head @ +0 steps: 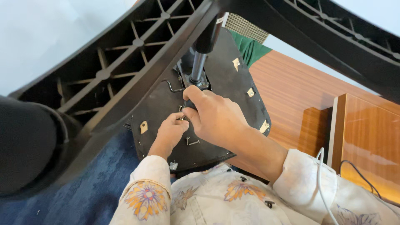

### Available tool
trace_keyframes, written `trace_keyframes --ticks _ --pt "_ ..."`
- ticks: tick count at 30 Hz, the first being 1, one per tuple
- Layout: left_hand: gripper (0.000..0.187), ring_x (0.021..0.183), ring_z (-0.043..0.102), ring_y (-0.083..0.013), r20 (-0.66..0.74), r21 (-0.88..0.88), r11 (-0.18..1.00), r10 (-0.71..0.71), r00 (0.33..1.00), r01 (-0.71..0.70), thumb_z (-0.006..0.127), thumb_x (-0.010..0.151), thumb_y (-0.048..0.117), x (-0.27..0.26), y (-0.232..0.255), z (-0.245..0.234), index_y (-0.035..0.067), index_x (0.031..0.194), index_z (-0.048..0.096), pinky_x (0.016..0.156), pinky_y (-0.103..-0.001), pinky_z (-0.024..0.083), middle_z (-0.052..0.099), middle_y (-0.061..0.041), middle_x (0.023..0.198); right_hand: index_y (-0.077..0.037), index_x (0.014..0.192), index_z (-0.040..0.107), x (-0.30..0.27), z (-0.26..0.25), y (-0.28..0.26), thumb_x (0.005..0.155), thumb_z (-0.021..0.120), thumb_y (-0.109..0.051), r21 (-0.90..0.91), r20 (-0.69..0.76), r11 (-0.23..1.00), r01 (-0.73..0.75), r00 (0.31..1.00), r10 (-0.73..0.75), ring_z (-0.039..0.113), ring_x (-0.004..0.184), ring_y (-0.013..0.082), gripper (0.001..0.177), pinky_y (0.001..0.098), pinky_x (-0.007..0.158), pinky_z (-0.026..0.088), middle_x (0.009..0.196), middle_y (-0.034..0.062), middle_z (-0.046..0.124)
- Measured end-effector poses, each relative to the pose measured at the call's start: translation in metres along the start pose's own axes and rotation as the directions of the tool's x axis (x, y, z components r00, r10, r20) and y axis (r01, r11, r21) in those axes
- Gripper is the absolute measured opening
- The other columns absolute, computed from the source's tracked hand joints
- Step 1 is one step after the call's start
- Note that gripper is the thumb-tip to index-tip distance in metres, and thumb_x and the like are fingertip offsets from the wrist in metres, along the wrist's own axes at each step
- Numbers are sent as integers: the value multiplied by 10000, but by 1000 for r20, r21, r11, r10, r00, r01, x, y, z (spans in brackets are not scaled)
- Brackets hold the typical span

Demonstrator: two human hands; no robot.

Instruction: The person uses a screwdriver to tighten screws on the underside of an office chair base, securing the central column to the base plate. The person works methodically on multiple fasteners around the base.

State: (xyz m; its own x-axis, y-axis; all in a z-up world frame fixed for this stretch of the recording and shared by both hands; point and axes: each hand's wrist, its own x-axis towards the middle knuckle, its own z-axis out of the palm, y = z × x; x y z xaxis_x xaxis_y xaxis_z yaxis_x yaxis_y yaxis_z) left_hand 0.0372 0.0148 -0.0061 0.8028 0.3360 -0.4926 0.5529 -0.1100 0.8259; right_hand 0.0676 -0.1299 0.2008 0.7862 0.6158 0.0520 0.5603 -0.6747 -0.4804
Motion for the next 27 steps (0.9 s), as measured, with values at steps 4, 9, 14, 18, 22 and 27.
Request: trace_keyframes --ticks 4,9,14,18,22,27 --pt "477 1080 711 -156 18 -3 1000 0 1000 0 726 831 212 -2 -1 -1 151 1299 656 975 -324 513 777 -10 1113 -155 1169 596 -6 7 5 920 637 -102 140 -63 987 83 995 -75 690 956 382 258 460 763 551 1155 109 662" --pt "363 1047 717 -156 -11 107 994 -15 1000 16 721 842 155 -6 5 -1 100 1201 702 960 -330 532 771 -30 1085 -112 1201 577 -16 16 7 947 706 -112 258 -218 916 309 942 -256 658 1073 358 285 426 867 541 1162 135 639" --pt "373 1001 717 -135 2 -37 999 17 1000 -17 729 838 140 -2 -6 4 109 1207 687 924 -305 535 776 -27 1041 -90 1219 542 -23 16 14 952 658 -44 303 -132 910 282 958 -253 661 1087 359 294 418 894 534 1153 135 640" --pt "394 964 709 -139 29 -182 979 93 995 -87 746 855 144 7 -20 10 69 1230 650 879 -299 563 757 -38 1021 -79 1266 510 -34 22 7 951 660 -26 341 -146 898 279 959 -242 633 1110 378 352 425 907 527 1183 153 607" --pt "442 959 701 -136 18 -101 987 127 992 -125 722 851 107 10 -34 12 80 1284 636 878 -284 544 752 -40 1026 -92 1294 549 -40 21 0 915 628 18 278 -169 924 264 960 -223 622 1120 389 402 423 908 538 1247 172 565" --pt "474 994 699 -140 10 -99 988 119 993 -117 727 853 97 11 -36 11 57 1313 619 900 -280 535 750 -49 1066 -88 1302 565 -40 12 -3 930 635 -37 221 -183 938 267 956 -229 638 1087 367 382 422 882 535 1231 146 600"
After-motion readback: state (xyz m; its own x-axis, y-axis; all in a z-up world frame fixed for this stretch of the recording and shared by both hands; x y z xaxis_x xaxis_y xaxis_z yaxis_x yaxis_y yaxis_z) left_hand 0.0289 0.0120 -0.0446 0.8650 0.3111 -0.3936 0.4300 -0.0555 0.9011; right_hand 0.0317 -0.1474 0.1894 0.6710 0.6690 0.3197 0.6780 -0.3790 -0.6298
